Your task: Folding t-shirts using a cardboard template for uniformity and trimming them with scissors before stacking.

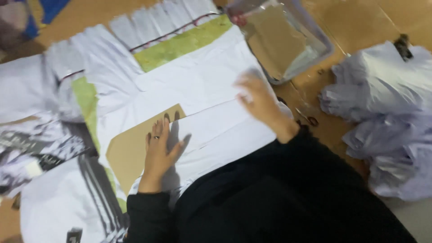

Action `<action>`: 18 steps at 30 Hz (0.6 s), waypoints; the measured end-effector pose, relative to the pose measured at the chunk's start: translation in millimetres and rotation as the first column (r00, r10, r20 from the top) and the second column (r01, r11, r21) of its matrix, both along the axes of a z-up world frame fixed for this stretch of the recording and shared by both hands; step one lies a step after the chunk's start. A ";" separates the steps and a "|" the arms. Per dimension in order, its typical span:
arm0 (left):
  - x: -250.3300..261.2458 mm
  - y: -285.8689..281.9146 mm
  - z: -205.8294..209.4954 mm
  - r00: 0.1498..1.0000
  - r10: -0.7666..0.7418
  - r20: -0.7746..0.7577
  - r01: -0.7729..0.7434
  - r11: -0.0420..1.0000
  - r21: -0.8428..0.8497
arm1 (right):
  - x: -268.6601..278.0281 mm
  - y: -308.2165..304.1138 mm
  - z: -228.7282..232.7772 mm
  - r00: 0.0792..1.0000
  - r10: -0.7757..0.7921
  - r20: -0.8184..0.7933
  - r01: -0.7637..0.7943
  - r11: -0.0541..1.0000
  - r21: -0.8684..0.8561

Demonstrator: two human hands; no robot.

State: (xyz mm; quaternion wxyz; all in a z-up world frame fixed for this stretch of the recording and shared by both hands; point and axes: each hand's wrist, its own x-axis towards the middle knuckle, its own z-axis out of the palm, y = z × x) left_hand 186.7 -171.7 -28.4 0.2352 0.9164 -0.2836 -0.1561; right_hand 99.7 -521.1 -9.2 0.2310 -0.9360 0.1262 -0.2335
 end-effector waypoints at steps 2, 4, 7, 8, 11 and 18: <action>16.8 19.2 -2.3 0.983 0.176 0.050 -0.169 0.977 -0.130 | 41.0 27.6 -52.9 0.880 0.475 0.029 -0.473 0.865 0.168; 34.4 35.8 12.8 0.937 0.346 0.047 -0.323 0.910 -0.259 | 72.4 56.6 -66.7 0.843 0.538 -0.022 -0.526 0.832 0.178; 83.4 80.0 -16.0 0.819 0.573 -0.011 -0.532 0.753 -0.388 | 121.3 89.9 -79.9 0.798 0.599 -0.070 -0.587 0.798 0.134; 104.3 99.4 -33.8 0.769 0.636 -0.065 -0.609 0.698 -0.376 | 136.4 99.5 -85.0 0.799 0.597 -0.074 -0.590 0.802 0.095; 152.8 132.3 -83.9 0.756 0.647 0.095 -0.613 0.752 -0.241 | 141.2 111.0 -87.9 0.836 0.545 -0.070 -0.547 0.814 -0.193; 197.1 108.5 -77.0 0.691 0.722 0.036 -0.722 0.691 0.004 | 139.3 112.2 -87.7 0.868 0.471 -0.155 -0.494 0.849 -0.188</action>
